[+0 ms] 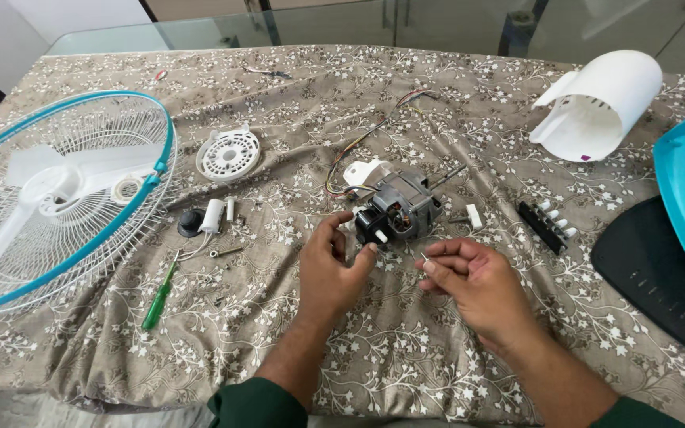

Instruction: The person reassembles an electric fan by hand, using a screwdriver to tighten screws on the motor and attaching the motor housing. The person handles the motor, housing, and small fasteners on a table with other fan parts nearby.

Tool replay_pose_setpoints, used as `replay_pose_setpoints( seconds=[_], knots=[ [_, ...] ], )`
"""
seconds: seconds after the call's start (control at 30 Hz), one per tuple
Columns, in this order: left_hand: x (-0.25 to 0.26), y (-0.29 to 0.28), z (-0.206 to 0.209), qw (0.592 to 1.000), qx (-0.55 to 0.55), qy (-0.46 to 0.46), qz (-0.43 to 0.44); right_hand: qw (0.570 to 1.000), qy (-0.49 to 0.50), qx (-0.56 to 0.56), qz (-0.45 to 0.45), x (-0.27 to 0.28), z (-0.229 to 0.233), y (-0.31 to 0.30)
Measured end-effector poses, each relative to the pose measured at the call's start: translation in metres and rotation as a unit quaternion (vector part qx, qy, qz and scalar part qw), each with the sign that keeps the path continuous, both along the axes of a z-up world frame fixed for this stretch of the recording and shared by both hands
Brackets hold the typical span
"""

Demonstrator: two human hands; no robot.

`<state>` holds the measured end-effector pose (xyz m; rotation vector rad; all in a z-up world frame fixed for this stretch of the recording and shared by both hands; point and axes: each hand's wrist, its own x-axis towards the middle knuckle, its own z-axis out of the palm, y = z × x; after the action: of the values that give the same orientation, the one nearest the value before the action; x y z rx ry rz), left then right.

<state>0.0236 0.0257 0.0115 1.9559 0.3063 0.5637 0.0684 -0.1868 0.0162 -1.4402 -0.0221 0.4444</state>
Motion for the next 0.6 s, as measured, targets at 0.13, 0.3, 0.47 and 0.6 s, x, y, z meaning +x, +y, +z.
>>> replay_pose_setpoints(
  seconds=[0.13, 0.3, 0.47, 0.6],
  knots=[
    [0.0, 0.002, -0.002, 1.0, 0.011, -0.011, -0.014, 0.997, -0.075, -0.007, -0.003, 0.003, 0.006, 0.016],
    [0.0, 0.005, 0.003, 0.999, 0.018, -0.002, -0.029, 0.943, -0.272, -0.192, 0.002, 0.009, 0.022, 0.034],
    [0.001, 0.006, 0.004, 0.999, 0.022, -0.009, -0.032, 0.92, -0.324, -0.219, -0.014, 0.012, 0.026, 0.049],
    [0.002, 0.007, 0.005, 0.999, 0.003, -0.01, -0.035, 0.918, -0.338, -0.203, -0.046, 0.013, 0.022, 0.056]
  ],
)
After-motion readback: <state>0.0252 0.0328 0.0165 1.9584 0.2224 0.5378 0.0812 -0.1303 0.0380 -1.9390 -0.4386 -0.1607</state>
